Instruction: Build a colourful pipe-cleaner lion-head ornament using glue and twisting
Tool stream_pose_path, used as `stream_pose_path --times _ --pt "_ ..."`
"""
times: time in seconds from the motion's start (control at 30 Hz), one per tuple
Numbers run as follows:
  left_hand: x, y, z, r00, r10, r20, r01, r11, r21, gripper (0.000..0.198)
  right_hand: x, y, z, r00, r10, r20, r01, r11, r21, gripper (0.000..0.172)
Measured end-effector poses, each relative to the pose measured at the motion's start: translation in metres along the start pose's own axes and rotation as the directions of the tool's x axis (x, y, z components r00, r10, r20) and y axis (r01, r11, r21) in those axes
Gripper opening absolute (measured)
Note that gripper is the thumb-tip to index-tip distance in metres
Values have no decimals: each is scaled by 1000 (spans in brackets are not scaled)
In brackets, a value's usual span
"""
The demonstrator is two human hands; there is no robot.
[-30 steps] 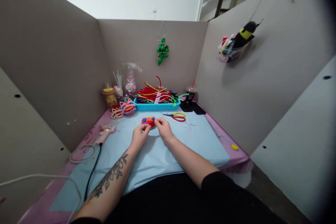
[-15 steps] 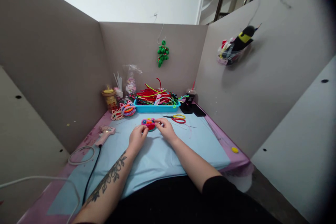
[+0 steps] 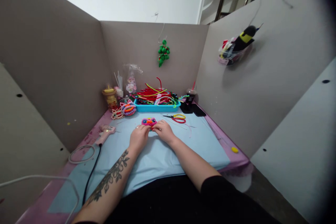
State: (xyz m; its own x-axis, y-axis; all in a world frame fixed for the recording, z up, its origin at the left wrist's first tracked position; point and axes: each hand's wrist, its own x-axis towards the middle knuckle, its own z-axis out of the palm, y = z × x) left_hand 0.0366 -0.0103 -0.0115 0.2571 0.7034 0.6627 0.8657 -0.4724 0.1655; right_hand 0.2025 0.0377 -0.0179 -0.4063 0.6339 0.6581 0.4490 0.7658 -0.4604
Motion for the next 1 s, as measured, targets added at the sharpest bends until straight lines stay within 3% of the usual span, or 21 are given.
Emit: stream_pose_path --times 0.4,0.53,0.73,0.9,1.0 --pt "0 -2 -3 994 -103 -37 100 992 -84 20 2 -4 -4 985 169 -25 -163 975 153 11" --pt "1 0 -4 993 -121 -15 118 985 -124 18 3 -3 -2 955 292 -57 -259 910 323 7" --pt "2 2 3 974 -220 51 225 927 -301 13 4 -1 11 834 550 35 -415 585 696 14" --pt "2 6 10 946 -315 79 319 853 -412 15 8 -8 23 757 642 120 -394 302 868 25" --pt "2 8 11 929 -363 74 355 813 -462 19 10 -13 25 742 643 189 -361 147 921 30"
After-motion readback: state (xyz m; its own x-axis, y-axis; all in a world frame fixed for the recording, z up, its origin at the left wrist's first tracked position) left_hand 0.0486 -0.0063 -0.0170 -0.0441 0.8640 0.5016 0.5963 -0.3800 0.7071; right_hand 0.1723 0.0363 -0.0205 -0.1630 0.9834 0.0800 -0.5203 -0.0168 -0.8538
